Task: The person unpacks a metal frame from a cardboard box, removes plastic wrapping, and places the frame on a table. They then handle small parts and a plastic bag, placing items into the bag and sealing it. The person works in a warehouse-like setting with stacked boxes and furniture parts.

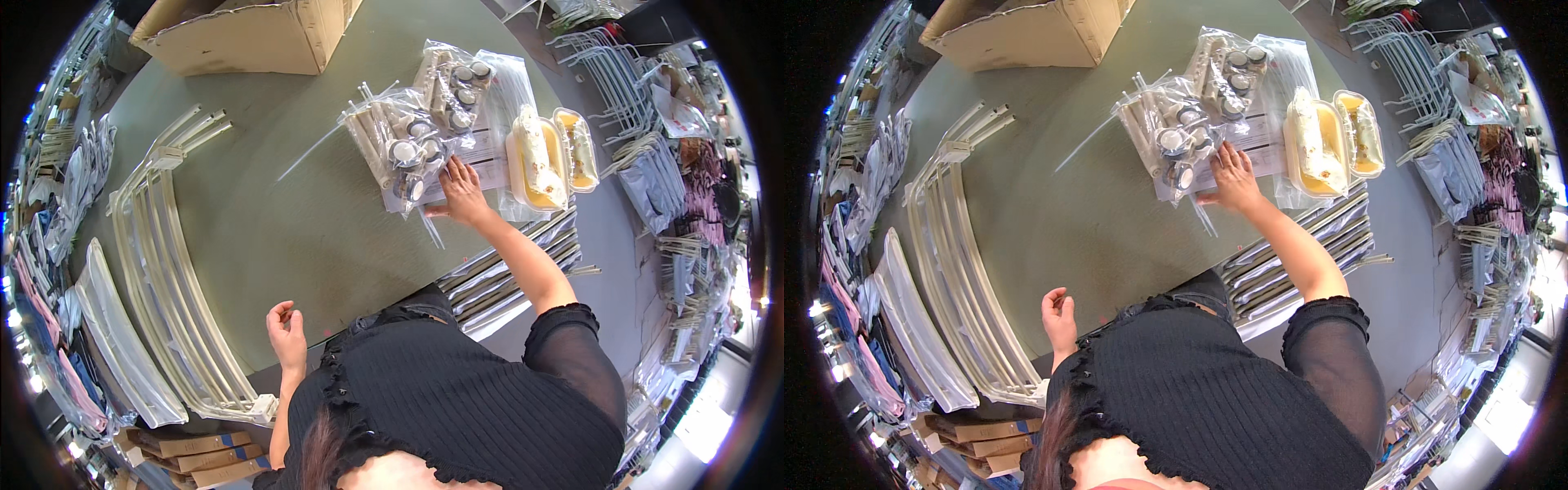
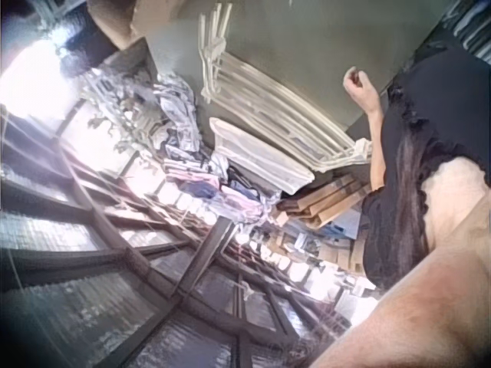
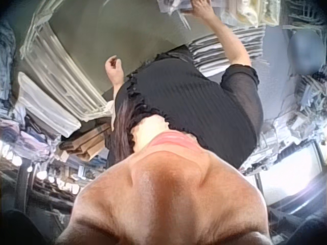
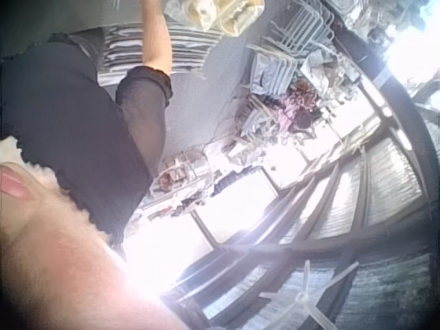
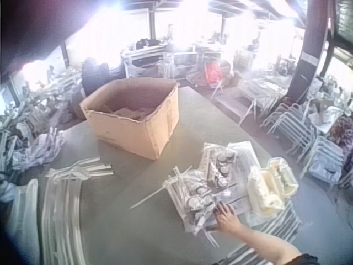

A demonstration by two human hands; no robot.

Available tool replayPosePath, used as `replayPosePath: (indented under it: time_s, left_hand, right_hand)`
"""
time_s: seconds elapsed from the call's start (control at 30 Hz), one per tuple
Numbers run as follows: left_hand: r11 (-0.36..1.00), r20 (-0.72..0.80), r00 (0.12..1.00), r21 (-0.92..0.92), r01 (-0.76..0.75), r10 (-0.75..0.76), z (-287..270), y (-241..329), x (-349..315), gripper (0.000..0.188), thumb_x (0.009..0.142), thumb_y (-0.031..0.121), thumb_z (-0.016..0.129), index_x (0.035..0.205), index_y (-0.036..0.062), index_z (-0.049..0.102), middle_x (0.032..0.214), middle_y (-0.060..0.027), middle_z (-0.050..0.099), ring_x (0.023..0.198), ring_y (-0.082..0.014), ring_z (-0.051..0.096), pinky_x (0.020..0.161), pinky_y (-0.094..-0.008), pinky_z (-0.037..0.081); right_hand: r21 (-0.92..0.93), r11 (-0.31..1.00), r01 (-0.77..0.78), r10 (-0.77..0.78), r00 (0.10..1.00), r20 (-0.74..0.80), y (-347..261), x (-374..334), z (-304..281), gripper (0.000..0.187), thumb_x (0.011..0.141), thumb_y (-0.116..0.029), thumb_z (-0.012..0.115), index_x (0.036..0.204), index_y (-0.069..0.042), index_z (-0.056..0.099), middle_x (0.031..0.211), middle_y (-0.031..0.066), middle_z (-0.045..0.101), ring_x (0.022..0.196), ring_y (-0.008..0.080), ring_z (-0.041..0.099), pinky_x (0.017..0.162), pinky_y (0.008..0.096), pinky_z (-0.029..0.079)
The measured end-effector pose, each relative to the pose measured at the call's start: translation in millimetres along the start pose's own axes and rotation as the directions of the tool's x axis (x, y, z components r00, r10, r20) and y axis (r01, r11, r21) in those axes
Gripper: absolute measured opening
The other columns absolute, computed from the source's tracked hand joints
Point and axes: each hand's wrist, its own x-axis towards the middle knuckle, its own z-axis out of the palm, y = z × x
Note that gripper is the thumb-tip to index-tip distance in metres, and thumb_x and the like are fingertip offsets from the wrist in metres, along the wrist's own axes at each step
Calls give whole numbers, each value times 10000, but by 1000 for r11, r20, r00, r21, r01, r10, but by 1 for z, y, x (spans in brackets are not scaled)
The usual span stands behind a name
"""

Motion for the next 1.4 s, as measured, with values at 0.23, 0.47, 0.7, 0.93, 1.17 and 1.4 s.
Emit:
replayPosePath:
  time_s: [0.23, 0.47, 0.7, 0.93, 1.17, 1.4]
  left_hand:
    - [1000, -3, 1000, 2, -5, 5, 4, 7, -15, 209, 859, 67, 586, 1061, 21, 559, 1021, -47, 532, 895, -136, 515, 785, -273, 443]
    - [999, -16, 1000, -40, -1, 1, -10, 1, -33, 229, 848, 55, 601, 1067, 7, 555, 1021, -54, 541, 894, -136, 525, 791, -268, 459]
    - [999, -28, 1000, -41, -3, 2, -13, 4, -45, 188, 846, 57, 610, 1025, 14, 571, 983, -44, 553, 852, -122, 540, 758, -260, 467]
    - [992, -28, 997, -106, 75, -78, -14, -5, -63, 160, 867, 64, 593, 1019, 15, 582, 924, -16, 589, 846, -93, 539, 776, -244, 444]
    - [999, 96, 995, -42, 31, -27, 3, -11, -67, 139, 855, 91, 599, 968, 9, 602, 930, -63, 598, 824, -138, 586, 729, -265, 476]
    - [998, 79, 997, -57, 14, -10, 8, -4, -59, 123, 851, 89, 597, 943, 8, 610, 902, -67, 591, 788, -139, 587, 702, -267, 480]
  right_hand:
    - [-114, 833, 541, -514, 834, 198, 22, 11, 24, 303, 774, -278, 666, 934, -21, 647, 942, 77, 617, 1000, 242, 565, 909, 348, 462]
    - [399, 849, 346, -393, 919, 40, 14, 48, -13, 90, 740, -100, 630, 714, -41, 567, 767, 98, 580, 797, 276, 570, 763, 369, 460]
    - [452, 854, 256, -418, 855, 306, 8, 89, -67, 117, 778, -118, 667, 799, -14, 619, 809, 111, 607, 843, 301, 593, 752, 391, 467]
    - [142, 895, 422, -442, 805, 396, -18, 75, -59, 263, 886, -344, 580, 899, -90, 646, 962, 65, 612, 1006, 230, 550, 903, 383, 449]
    - [-351, 815, 462, -430, 887, 170, -37, 122, -47, 230, 810, -149, 604, 1034, -129, 648, 1194, 30, 564, 1144, 248, 487, 1030, 429, 331]
    - [-100, 962, 256, -222, 938, 267, -59, 103, -20, 358, 789, -191, 628, 1115, -49, 579, 1099, 146, 586, 1072, 311, 527, 908, 422, 421]
